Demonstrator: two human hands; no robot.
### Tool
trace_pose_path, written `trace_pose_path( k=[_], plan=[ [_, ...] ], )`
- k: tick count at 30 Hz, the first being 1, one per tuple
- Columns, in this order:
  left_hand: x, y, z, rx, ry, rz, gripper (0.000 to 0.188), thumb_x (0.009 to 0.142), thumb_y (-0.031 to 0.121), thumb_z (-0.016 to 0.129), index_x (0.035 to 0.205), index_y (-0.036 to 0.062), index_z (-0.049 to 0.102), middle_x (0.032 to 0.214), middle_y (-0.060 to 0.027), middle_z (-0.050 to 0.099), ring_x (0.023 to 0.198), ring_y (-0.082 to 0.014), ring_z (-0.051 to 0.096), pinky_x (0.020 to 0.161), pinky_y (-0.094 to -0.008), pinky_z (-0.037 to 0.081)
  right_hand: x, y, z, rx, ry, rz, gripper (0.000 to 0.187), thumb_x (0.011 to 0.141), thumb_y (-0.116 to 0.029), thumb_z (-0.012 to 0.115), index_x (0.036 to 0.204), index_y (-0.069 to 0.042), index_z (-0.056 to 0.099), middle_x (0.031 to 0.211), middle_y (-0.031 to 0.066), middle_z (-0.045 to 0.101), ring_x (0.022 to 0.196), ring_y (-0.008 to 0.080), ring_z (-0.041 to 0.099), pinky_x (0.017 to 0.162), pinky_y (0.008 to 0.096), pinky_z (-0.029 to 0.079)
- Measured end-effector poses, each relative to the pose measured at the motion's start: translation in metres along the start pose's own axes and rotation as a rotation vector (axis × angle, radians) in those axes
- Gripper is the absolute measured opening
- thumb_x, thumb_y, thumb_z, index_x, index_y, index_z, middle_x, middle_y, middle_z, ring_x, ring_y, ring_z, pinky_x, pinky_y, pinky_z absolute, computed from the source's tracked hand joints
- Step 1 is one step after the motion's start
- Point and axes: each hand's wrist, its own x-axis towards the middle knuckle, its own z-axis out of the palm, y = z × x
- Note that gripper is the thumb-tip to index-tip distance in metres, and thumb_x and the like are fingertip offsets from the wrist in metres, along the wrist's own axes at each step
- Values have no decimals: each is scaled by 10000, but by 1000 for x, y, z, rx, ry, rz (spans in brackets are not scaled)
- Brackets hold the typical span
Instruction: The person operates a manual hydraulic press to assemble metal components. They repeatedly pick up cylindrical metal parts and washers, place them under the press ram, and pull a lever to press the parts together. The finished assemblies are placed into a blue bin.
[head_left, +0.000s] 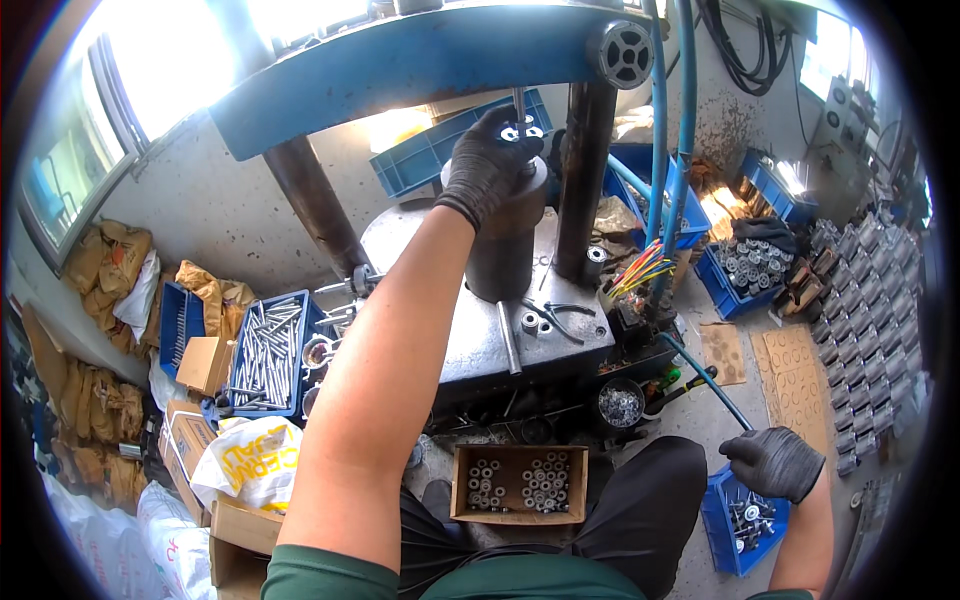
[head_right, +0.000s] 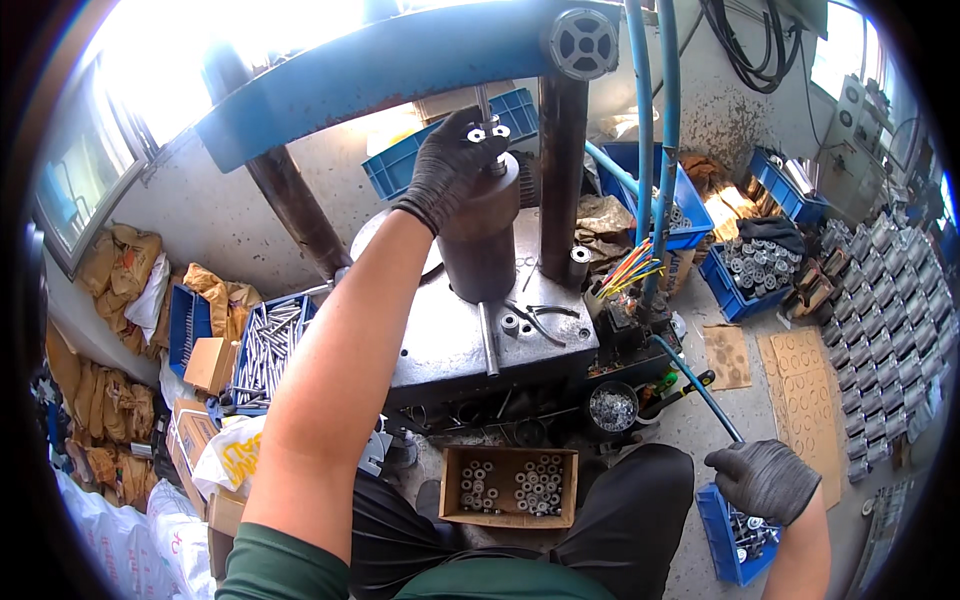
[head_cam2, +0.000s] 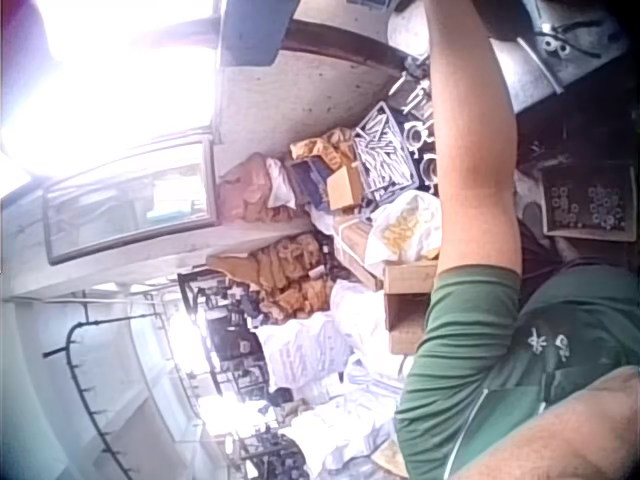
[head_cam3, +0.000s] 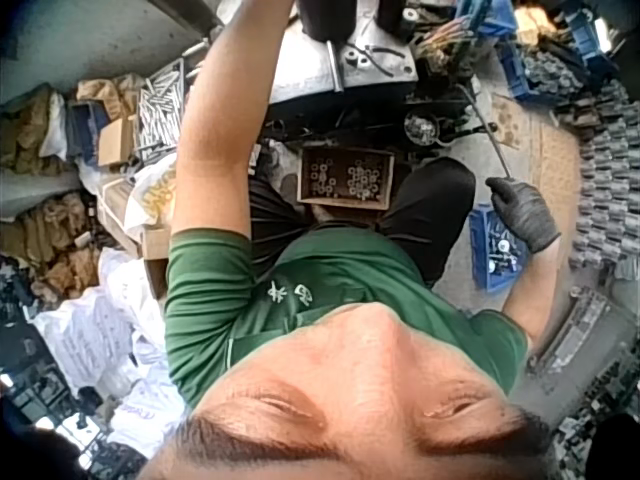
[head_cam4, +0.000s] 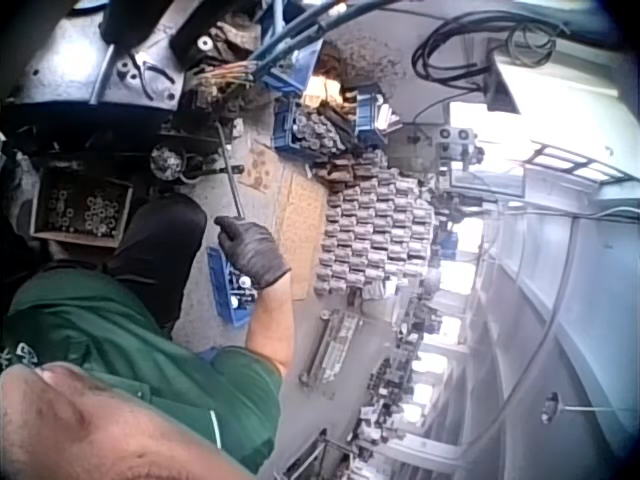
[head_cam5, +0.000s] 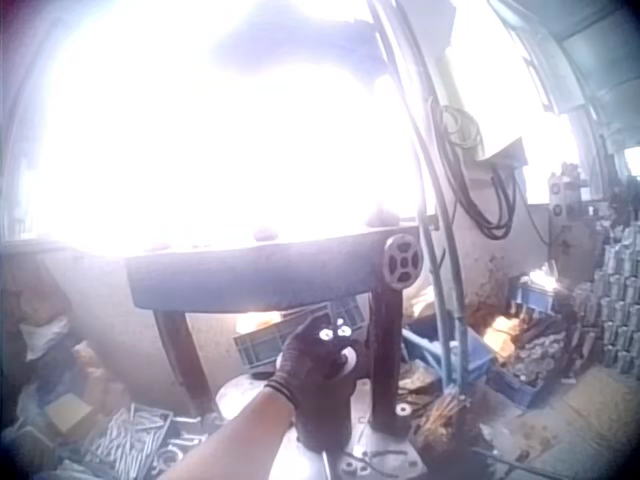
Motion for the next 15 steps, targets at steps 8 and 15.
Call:
trace_pose_path(
  k=[8, 15],
  plan=[
    [4, -3, 2, 0, -13, -6, 551, 887, 252, 869, 1367, 74, 665, 1177, -102, 757, 1022, -178, 717, 933, -323, 591, 31, 5, -30, -179, 969, -32, 274, 913, 57, 682, 1176, -8, 729, 1070, 235, 740, 946, 417, 731, 832, 477, 579],
    [-10, 17, 2, -335, -63, -82, 458, 933, 155, 861, 1334, 64, 659, 1084, -40, 731, 933, -98, 664, 815, -292, 582, 115, 79, -111, -114, 1212, -85, 259, 1066, -40, 638, 1317, 17, 673, 1249, 169, 733, 1149, 247, 700, 1013, 359, 528]
  ],
)
